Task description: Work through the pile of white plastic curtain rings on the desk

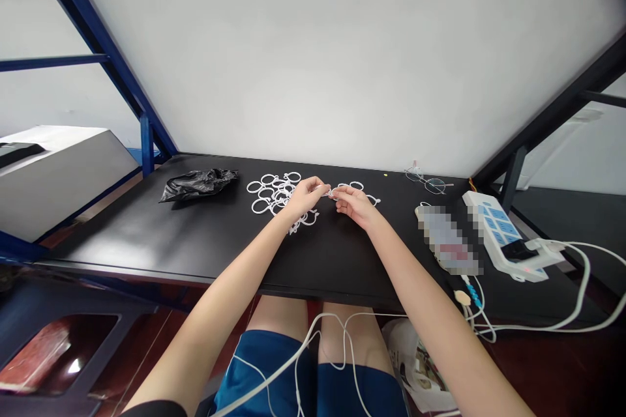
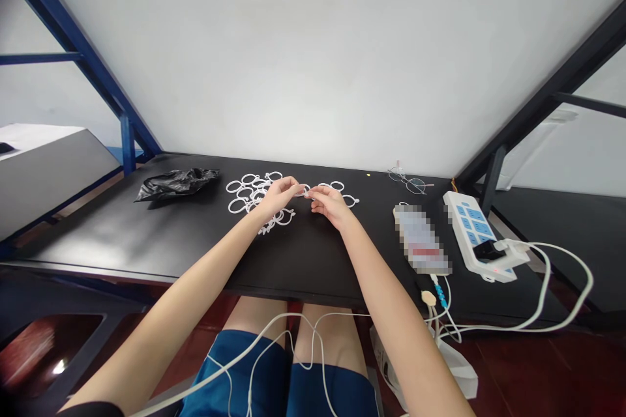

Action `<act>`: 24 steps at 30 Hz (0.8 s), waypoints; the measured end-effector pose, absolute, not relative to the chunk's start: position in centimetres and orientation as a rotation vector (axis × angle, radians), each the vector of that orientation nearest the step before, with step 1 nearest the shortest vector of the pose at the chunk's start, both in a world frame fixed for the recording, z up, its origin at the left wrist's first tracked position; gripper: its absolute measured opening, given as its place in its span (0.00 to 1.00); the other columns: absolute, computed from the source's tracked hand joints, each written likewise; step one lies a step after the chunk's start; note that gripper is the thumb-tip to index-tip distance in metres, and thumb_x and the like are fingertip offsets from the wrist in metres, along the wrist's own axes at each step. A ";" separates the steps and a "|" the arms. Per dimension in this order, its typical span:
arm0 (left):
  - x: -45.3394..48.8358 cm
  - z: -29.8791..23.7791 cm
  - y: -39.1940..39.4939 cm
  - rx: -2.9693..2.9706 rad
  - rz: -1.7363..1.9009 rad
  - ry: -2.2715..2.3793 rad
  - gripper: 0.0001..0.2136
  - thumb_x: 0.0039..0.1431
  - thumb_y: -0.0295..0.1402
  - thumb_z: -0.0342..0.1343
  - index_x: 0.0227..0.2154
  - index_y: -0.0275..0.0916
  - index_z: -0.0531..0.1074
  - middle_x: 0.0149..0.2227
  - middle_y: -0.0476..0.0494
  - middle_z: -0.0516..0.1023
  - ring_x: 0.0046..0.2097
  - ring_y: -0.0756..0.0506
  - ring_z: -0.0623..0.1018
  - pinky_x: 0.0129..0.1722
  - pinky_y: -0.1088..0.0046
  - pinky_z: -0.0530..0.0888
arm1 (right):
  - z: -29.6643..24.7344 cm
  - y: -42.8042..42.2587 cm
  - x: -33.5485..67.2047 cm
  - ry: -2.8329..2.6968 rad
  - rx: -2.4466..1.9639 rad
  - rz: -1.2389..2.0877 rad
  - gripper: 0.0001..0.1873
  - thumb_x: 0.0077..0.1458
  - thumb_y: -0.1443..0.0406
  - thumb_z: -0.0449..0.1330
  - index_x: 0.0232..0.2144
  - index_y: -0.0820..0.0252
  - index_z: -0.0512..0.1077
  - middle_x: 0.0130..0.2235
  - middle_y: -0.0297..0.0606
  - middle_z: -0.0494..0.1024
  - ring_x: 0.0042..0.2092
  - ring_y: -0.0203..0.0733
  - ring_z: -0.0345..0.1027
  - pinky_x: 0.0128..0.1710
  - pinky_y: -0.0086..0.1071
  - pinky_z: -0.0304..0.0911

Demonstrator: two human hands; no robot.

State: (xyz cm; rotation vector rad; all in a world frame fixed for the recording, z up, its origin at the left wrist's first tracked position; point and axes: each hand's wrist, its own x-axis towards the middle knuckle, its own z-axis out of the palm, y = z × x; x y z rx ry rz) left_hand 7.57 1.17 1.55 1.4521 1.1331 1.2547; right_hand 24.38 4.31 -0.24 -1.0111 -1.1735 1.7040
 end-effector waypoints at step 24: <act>7.8 -0.2 1.9 1.619 1.118 1.191 0.06 0.55 0.35 0.52 0.32 0.39 0.69 0.30 0.49 0.72 0.30 0.50 0.70 0.29 0.74 0.67 | -0.2 3.9 24.2 -1.241 -1.019 1.622 0.17 0.33 0.61 0.75 0.27 0.60 0.76 0.25 0.32 0.78 0.22 0.27 0.62 0.23 0.23 0.66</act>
